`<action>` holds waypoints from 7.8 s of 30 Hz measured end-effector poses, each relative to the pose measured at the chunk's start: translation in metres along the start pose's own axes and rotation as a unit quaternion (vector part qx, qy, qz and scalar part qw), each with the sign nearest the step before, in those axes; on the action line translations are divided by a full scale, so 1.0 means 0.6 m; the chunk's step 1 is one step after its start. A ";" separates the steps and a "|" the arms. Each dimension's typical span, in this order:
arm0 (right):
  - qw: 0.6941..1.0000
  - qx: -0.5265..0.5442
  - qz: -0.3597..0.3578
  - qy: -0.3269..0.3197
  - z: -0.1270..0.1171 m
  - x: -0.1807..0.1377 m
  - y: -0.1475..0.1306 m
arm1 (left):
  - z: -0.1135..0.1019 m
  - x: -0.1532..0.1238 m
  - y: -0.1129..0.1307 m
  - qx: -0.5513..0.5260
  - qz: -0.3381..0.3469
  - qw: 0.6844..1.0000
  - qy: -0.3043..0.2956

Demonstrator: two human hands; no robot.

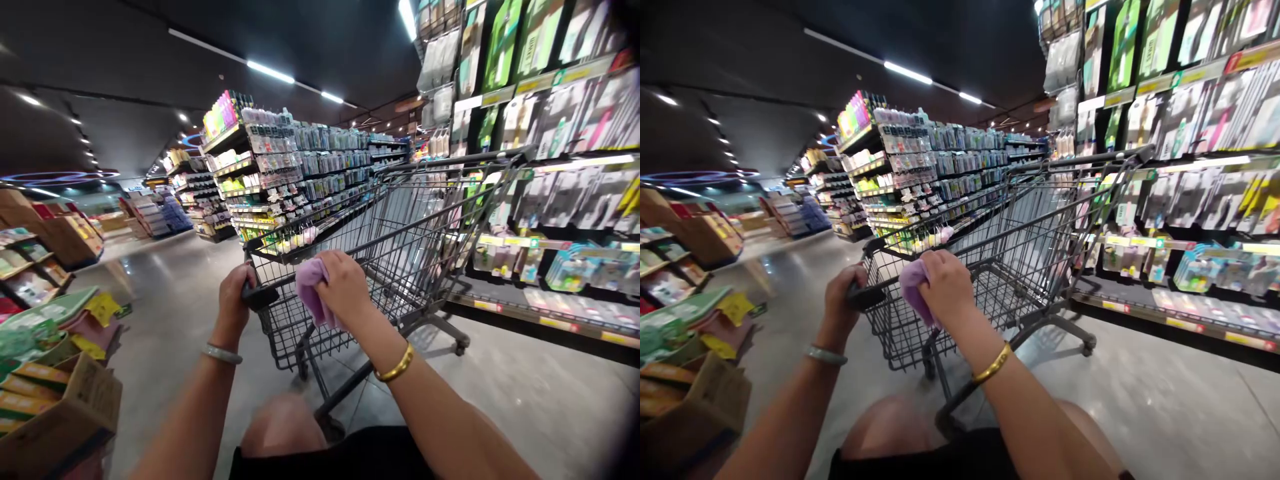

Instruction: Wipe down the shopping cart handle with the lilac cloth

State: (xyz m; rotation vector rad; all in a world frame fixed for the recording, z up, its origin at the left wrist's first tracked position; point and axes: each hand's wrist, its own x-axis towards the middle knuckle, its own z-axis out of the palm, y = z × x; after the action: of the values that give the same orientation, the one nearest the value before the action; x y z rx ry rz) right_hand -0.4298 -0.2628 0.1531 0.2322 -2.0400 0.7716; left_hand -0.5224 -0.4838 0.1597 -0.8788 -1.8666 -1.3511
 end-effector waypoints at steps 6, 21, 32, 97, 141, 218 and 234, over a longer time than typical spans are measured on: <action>1.000 -0.007 -0.006 -0.014 0.016 0.003 -0.008 | -0.014 0.003 -0.004 0.032 -0.016 0.999 0.000; 0.997 -0.052 -0.011 -0.063 0.005 0.003 -0.036 | 0.000 -0.018 0.068 0.373 0.071 0.925 -0.014; 0.991 -0.049 -0.046 -0.112 -0.022 -0.016 -0.082 | -0.062 -0.039 0.062 0.418 0.090 0.904 -0.003; 0.897 -0.439 0.048 0.035 -0.286 -0.077 0.124 | 0.474 0.022 0.188 0.151 0.223 0.957 -0.108; 0.854 -0.507 -0.107 0.049 -0.346 -0.072 0.237 | 0.521 0.047 0.170 0.143 0.207 0.964 -0.092; 0.878 -0.430 -0.208 0.028 -0.275 -0.170 0.319 | 0.594 0.015 0.217 0.074 0.204 0.970 -0.113; 0.879 -0.424 -0.219 0.011 -0.301 -0.197 0.320 | 0.590 0.003 0.225 0.093 0.192 0.973 -0.088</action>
State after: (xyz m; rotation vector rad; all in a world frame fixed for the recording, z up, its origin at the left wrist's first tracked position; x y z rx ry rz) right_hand -0.3220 -0.0181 0.0437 0.1600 -2.0014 -0.4191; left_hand -0.4565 -0.1113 0.1435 -1.2162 -1.7993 -0.8721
